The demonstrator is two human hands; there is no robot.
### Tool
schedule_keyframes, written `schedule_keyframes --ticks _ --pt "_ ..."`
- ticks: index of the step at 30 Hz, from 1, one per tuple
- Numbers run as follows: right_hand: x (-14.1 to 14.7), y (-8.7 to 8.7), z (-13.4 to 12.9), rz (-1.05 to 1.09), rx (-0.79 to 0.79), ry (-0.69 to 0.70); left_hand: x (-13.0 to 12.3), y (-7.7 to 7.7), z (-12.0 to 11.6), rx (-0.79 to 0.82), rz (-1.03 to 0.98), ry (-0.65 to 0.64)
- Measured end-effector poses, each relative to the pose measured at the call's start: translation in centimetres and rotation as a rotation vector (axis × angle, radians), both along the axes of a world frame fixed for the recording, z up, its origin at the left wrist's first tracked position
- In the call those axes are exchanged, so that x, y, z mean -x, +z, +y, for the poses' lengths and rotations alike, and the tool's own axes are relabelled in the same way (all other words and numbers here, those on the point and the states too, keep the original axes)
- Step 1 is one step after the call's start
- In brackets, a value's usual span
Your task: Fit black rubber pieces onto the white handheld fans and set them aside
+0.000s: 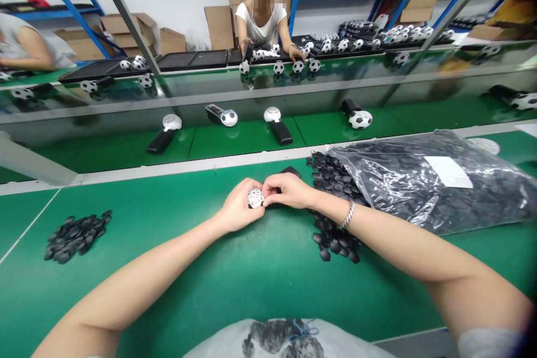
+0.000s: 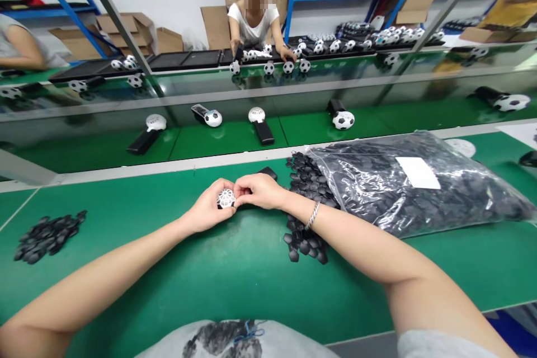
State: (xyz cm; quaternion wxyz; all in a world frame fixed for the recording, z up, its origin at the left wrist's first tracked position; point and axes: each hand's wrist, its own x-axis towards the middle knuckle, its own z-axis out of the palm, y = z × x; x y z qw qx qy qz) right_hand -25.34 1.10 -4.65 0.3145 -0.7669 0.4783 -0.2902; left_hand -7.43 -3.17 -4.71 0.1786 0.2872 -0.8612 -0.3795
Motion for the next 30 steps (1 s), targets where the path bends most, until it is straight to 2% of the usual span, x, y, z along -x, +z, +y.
schedule_keyframes --ticks 5,7,9,12,15,17,20,22,25,30 --pt "0.0 0.4 -0.1 0.074 0.009 -0.028 -0.1 -0.6 -0.1 0.055 0.040 -0.019" --pt "0.5 1.2 0.2 0.059 0.058 -0.105 0.8 -0.6 -1.1 0.075 0.082 -0.030" --pt "1.3 2.2 0.9 0.031 0.103 -0.188 2.6 -0.4 -3.0 0.155 0.131 0.012" --pt "3.1 3.5 2.8 0.041 0.081 -0.237 6.7 0.0 -7.2 0.296 0.122 0.231" --pt "4.9 3.7 5.3 0.125 0.020 -0.261 10.1 0.2 -12.5 0.324 0.069 0.350" --pt "5.8 3.1 6.8 0.201 -0.010 -0.296 11.0 0.2 -16.2 0.339 0.014 0.414" --pt "6.7 1.9 8.1 0.329 -0.035 -0.313 10.4 0.3 -21.3 0.364 -0.126 0.479" --pt "6.9 1.3 8.4 0.401 -0.073 -0.287 9.7 0.6 -24.1 0.378 -0.248 0.441" --pt "6.6 1.0 8.1 0.458 -0.140 -0.239 9.6 1.0 -26.9 0.430 -0.408 0.295" --pt "6.3 0.9 7.4 0.483 -0.182 -0.258 11.2 1.3 -28.1 0.539 -0.564 0.122"
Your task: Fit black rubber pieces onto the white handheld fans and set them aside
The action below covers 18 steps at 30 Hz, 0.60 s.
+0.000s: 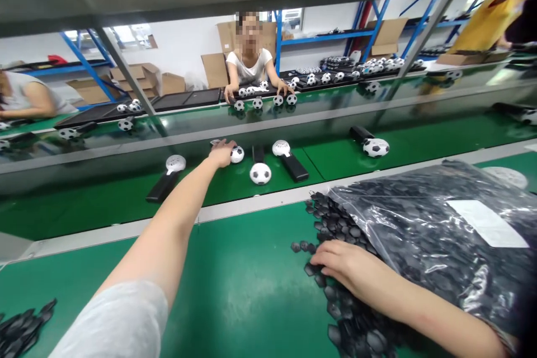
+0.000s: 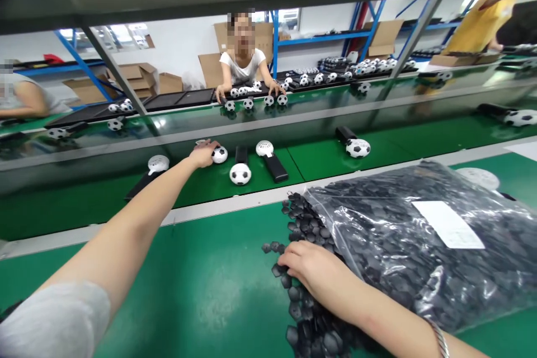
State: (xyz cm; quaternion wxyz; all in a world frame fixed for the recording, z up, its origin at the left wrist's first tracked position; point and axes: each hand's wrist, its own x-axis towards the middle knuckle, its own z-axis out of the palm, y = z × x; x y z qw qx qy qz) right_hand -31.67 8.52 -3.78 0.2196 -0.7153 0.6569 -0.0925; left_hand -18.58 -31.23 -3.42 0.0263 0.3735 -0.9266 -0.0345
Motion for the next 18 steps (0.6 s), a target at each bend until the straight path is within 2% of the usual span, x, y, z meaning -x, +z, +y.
schedule_keyframes --ticks 7,13,15,18 --pt "0.6 -0.4 0.7 0.019 0.121 -0.042 0.7 0.3 0.0 0.045 -0.178 -0.114" --pt "0.4 -0.6 1.2 -0.036 0.112 -0.071 0.9 0.8 -0.1 0.059 -0.251 -0.172" --pt "0.6 -0.5 1.4 -0.059 0.097 -0.128 0.7 1.6 0.7 0.084 -0.223 -0.197" --pt "0.7 -0.1 1.5 -0.094 0.134 -0.172 -0.5 4.0 3.5 0.152 -0.145 -0.179"
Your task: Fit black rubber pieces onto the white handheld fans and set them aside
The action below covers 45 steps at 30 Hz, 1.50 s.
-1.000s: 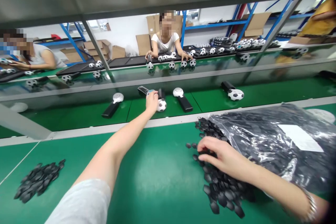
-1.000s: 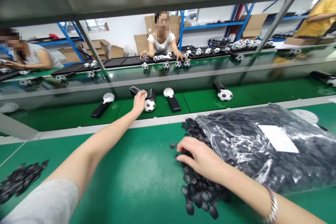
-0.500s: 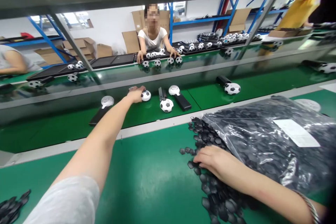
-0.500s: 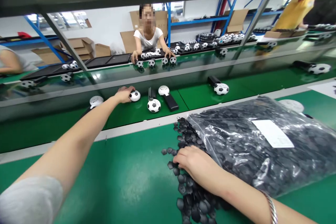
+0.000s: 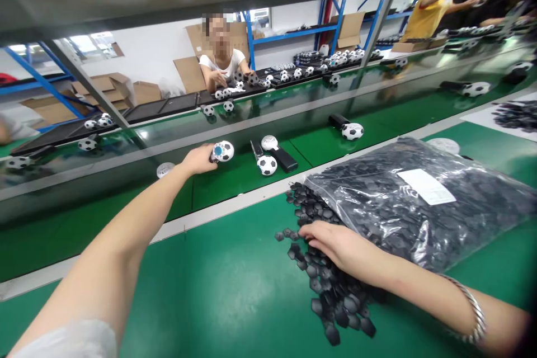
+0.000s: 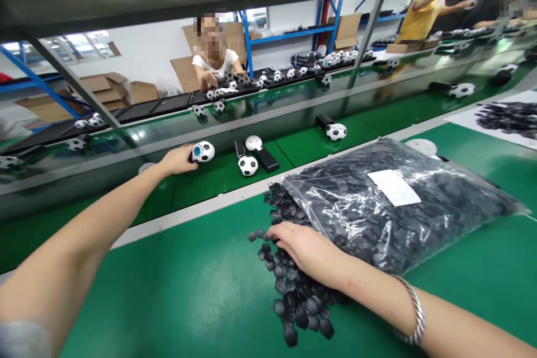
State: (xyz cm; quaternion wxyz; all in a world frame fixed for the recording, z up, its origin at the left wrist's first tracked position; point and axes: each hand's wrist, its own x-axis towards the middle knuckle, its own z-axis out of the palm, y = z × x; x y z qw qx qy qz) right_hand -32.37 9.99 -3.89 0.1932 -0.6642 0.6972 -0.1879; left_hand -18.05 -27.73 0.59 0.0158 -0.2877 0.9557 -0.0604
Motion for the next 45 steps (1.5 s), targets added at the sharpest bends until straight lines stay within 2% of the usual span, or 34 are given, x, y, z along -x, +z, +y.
schedule_keyframes --ticks 3,6,8,11,13,15,20,24,27,31,35,39,45 --pt "-0.4 0.8 -0.1 -0.017 0.040 0.019 -2.5 2.6 5.0 0.077 0.094 0.029" --pt "-1.4 1.7 -0.5 -0.084 0.072 0.043 -5.6 3.3 11.4 0.084 0.085 -0.012" --pt "-2.4 2.1 -0.9 -0.140 0.082 0.058 -7.5 2.2 15.6 0.106 0.038 -0.045" --pt "-3.7 2.4 -1.6 -0.202 0.118 0.059 -9.3 -0.6 20.5 0.168 -0.002 -0.032" --pt "-4.5 2.3 -2.1 -0.226 0.148 0.054 -9.9 -2.2 22.6 0.167 -0.005 0.025" --pt "-5.0 2.2 -2.5 -0.231 0.170 0.053 -10.4 -3.1 23.9 0.109 0.019 0.059" --pt "-6.1 1.8 -2.4 -0.256 0.208 0.067 -11.4 -3.3 25.1 -0.156 0.061 -0.045" --pt "-6.9 1.4 -2.2 -0.224 0.212 0.095 -11.4 -4.1 25.4 -0.221 0.047 -0.057" --pt "-7.4 1.0 -2.2 -0.166 0.225 0.167 -11.4 -4.7 25.5 -0.224 0.071 -0.031" --pt "-7.8 0.3 -2.4 -0.093 0.262 0.244 -11.3 -4.4 25.4 -0.313 0.178 -0.030" --pt "-8.3 -0.2 -2.8 -0.044 0.320 0.240 -11.0 -4.1 24.9 -0.477 0.256 -0.087" --pt "-8.6 -0.4 -3.1 -0.103 0.360 0.186 -10.7 -4.2 24.7 -0.533 0.316 -0.081" --pt "-8.8 -0.8 -3.6 -0.305 0.303 0.140 -10.5 -4.4 24.5 -0.617 0.413 -0.058"
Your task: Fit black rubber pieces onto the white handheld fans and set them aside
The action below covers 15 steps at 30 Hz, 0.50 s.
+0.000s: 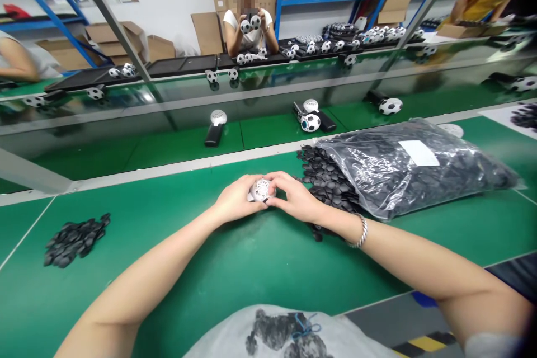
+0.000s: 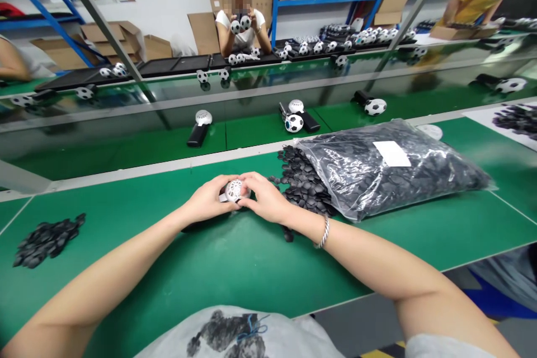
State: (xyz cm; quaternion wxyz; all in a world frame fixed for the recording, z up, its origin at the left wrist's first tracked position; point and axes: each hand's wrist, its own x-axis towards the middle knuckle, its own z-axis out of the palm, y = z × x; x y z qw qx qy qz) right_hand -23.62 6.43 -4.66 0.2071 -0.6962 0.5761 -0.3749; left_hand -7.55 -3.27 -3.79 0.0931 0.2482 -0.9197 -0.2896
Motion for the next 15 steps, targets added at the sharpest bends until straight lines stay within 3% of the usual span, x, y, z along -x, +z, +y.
schedule_keyframes --ticks 6,10,15 --pt "-0.12 -0.68 -0.60 -0.105 -0.062 -0.061 -0.08 -0.41 -0.22 -0.093 0.031 0.032" --pt "0.01 -0.86 -0.36 -0.229 -0.075 -0.014 -0.15 -0.64 -0.25 -0.100 0.042 0.042" --pt "-0.41 -0.93 -0.29 -0.268 -0.099 -0.061 0.03 -0.70 -0.22 -0.080 0.034 0.053"
